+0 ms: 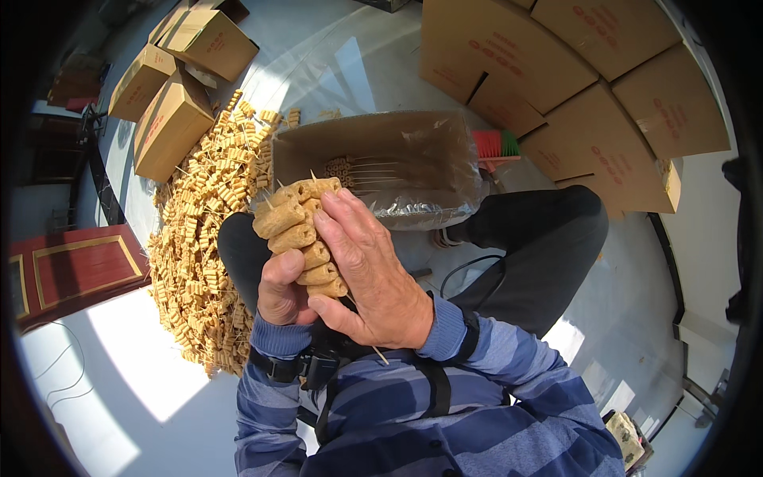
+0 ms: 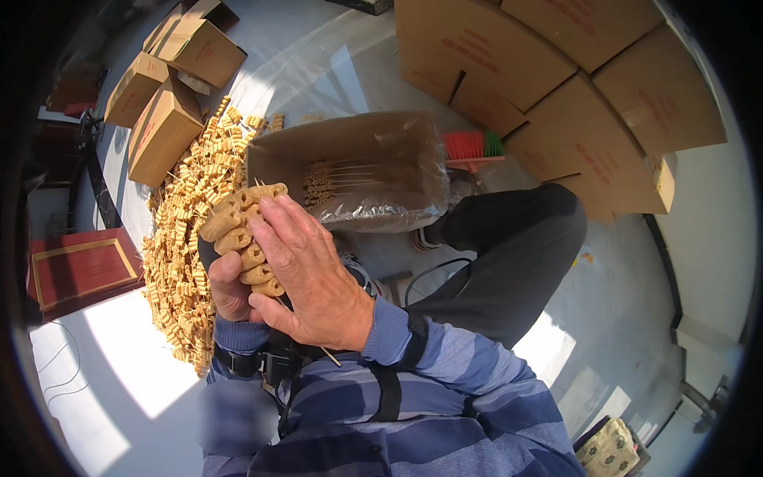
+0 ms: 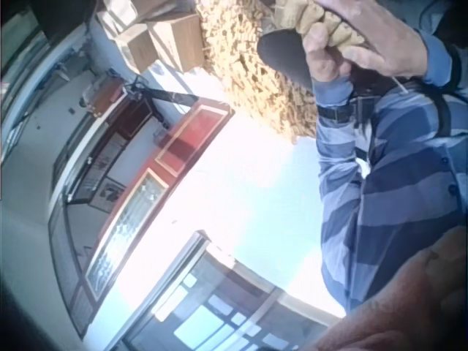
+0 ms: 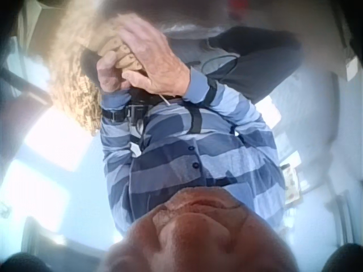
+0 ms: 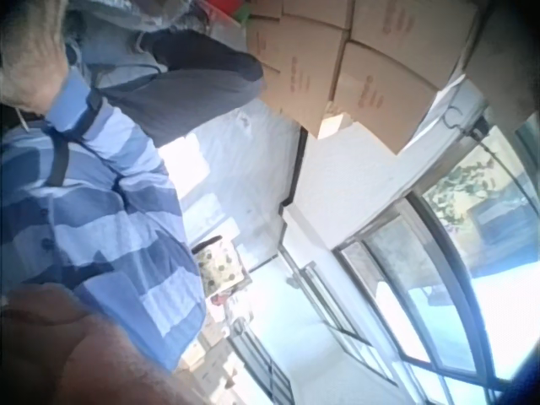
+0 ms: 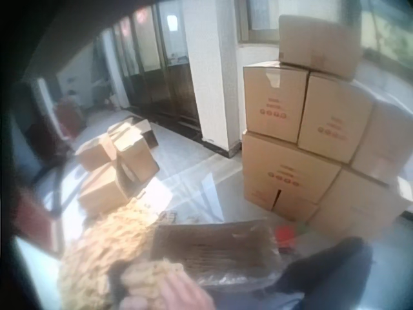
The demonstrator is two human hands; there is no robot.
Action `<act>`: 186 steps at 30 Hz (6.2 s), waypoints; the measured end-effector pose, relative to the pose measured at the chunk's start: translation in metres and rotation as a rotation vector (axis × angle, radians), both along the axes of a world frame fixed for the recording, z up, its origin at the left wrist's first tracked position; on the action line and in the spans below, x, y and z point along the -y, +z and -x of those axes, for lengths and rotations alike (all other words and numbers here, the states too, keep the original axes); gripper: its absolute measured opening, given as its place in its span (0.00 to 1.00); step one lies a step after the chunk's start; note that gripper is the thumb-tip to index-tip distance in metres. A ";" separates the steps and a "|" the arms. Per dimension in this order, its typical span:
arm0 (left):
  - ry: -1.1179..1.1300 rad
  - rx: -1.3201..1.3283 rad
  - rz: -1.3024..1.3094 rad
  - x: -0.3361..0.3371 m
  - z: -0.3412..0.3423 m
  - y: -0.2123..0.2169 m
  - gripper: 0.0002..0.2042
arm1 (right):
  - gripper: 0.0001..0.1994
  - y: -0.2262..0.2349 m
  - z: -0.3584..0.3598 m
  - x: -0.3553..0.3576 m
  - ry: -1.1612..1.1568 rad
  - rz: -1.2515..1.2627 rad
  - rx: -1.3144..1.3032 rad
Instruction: The person threads small cylindrical snack pieces onto thin wooden skewers, then places the completed skewers into a cardboard box. The person repeats this process multiple times, handling the snacks and skewers by hand.
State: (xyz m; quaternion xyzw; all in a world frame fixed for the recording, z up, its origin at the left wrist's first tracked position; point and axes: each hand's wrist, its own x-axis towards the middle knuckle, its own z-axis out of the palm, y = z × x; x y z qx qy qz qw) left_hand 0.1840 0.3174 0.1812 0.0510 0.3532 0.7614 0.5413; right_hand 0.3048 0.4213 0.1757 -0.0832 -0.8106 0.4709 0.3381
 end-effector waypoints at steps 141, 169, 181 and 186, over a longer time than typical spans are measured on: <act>1.088 0.715 1.020 0.504 0.197 -0.389 0.18 | 0.10 -0.026 0.086 0.048 0.402 -0.185 1.173; 1.094 0.029 0.139 0.383 0.059 -0.149 0.13 | 0.16 -0.029 0.199 0.240 0.765 -1.177 0.544; 0.759 -0.083 0.089 0.337 0.043 -0.103 0.14 | 0.25 -0.016 0.205 0.200 0.781 0.755 0.984; 0.424 -0.052 -0.028 0.289 0.017 -0.080 0.14 | 0.25 -0.020 0.214 0.216 1.066 0.923 0.916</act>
